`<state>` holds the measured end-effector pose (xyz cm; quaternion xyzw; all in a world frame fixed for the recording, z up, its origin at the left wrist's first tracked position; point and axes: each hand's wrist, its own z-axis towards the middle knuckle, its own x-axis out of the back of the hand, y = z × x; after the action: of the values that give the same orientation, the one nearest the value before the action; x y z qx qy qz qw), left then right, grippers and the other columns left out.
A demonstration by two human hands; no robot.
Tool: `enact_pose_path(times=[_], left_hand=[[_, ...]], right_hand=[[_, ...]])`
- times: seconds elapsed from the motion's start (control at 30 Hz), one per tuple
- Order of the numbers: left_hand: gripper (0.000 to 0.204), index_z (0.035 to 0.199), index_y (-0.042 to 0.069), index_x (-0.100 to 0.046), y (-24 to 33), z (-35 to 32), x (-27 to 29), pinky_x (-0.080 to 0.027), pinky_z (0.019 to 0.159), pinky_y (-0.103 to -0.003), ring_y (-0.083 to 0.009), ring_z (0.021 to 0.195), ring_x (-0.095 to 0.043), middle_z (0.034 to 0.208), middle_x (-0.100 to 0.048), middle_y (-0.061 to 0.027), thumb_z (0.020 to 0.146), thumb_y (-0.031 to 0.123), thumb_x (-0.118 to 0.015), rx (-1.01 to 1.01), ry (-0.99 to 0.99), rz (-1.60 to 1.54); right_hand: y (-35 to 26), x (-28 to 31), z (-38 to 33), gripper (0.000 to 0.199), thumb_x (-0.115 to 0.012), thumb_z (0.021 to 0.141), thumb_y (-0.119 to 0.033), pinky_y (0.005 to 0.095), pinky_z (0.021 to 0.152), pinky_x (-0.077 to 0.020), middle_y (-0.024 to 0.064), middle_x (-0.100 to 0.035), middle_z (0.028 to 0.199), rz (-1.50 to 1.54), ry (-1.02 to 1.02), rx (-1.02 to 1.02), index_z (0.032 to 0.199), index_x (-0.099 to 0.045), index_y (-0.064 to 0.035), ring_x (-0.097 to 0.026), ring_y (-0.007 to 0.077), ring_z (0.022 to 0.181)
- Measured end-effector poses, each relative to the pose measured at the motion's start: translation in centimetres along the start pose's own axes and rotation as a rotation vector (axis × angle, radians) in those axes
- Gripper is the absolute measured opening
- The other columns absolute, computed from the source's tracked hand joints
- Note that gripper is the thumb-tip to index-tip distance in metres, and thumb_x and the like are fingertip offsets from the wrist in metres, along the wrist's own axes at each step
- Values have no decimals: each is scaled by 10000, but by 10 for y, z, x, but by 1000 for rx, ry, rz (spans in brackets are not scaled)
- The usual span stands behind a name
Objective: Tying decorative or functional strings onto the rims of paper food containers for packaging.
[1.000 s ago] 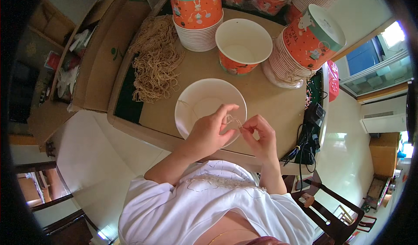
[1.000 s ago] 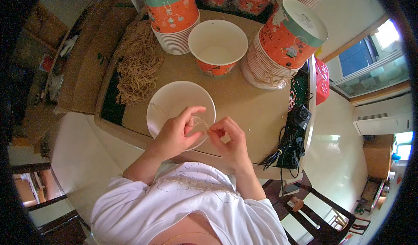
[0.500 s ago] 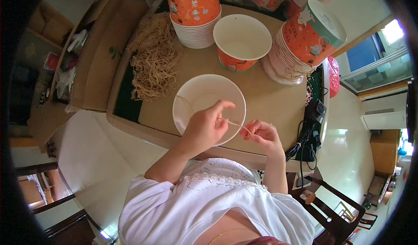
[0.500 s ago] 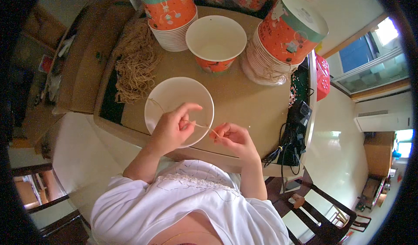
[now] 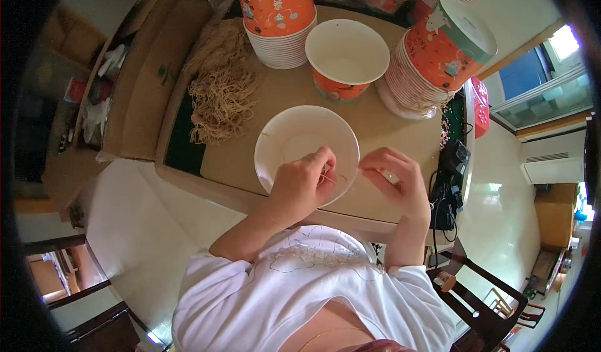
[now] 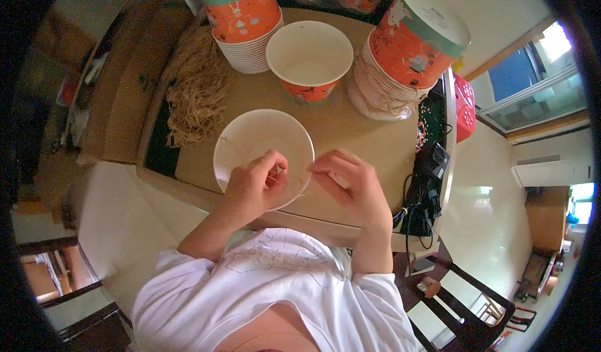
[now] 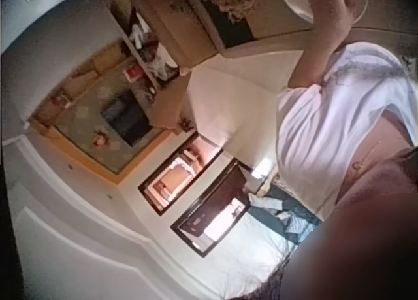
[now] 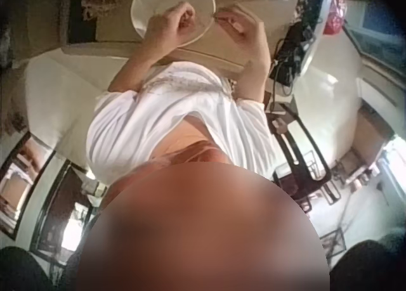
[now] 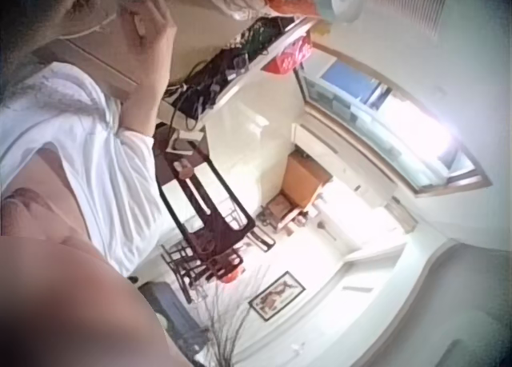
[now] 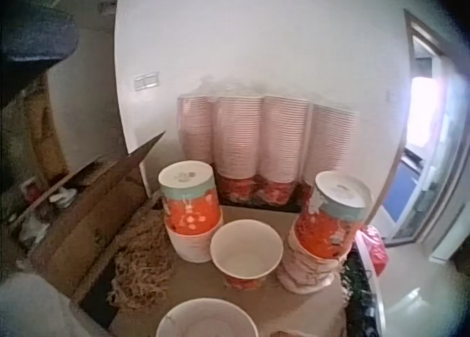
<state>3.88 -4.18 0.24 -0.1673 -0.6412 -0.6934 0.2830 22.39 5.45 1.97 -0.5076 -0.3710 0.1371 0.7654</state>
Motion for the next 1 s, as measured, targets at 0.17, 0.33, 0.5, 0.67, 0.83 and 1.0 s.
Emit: enact_pose_path(times=[0.17, 0.33, 0.5, 0.67, 0.83, 1.0], left_hand=[[152, 900, 72, -568, -11, -5, 24, -502, 619, -384, -246, 701, -644, 791, -624, -84, 787, 117, -658, -105, -166, 58], [152, 911, 63, -634, -5, 7, 34, -506, 674, -396, -269, 842, -639, 822, -615, -107, 791, 148, -673, -176, -75, 79], [103, 902, 59, -621, -8, 13, -4, -504, 663, -406, -296, 779, -636, 830, -612, -103, 822, 124, -634, -196, -166, 283], [78, 868, 34, -587, -6, 22, 14, -502, 625, -376, -271, 716, -637, 792, -600, -103, 836, 100, -611, -159, 9, 128], [103, 921, 17, -595, 1, 21, 19, -498, 621, -336, -242, 688, -618, 820, -613, -106, 823, 16, -626, -10, 201, -377], [173, 938, 2, -633, -4, 10, 9, -498, 632, -333, -225, 696, -642, 803, -642, -128, 816, 117, -673, 32, -73, -320]], right_hand=[[-7, -4, 30, 108, -633, 828, 0, 334, 664, -513, 117, -638, 851, -289, -143, 182, 933, -656, -12, -641, 272, 762], [-6, 0, 36, 118, -627, 838, -8, 340, 634, -510, 114, -630, 836, -253, -174, 73, 953, -654, -18, -640, 270, 741], [0, -7, 36, 115, -626, 832, -4, 316, 636, -503, 111, -633, 840, -237, -180, 52, 943, -656, -10, -629, 242, 719], [0, -12, 30, 114, -647, 817, -16, 292, 640, -490, 101, -633, 833, -227, -131, -10, 930, -661, -8, -609, 208, 694], [-3, -12, 33, 119, -694, 797, -72, 299, 627, -488, 82, -621, 823, -204, -207, -36, 896, -650, -22, -603, 180, 701], [12, -22, 25, 75, -687, 803, -28, 240, 605, -445, 23, -587, 769, 58, 4, -102, 858, -642, -6, -535, 95, 659]])
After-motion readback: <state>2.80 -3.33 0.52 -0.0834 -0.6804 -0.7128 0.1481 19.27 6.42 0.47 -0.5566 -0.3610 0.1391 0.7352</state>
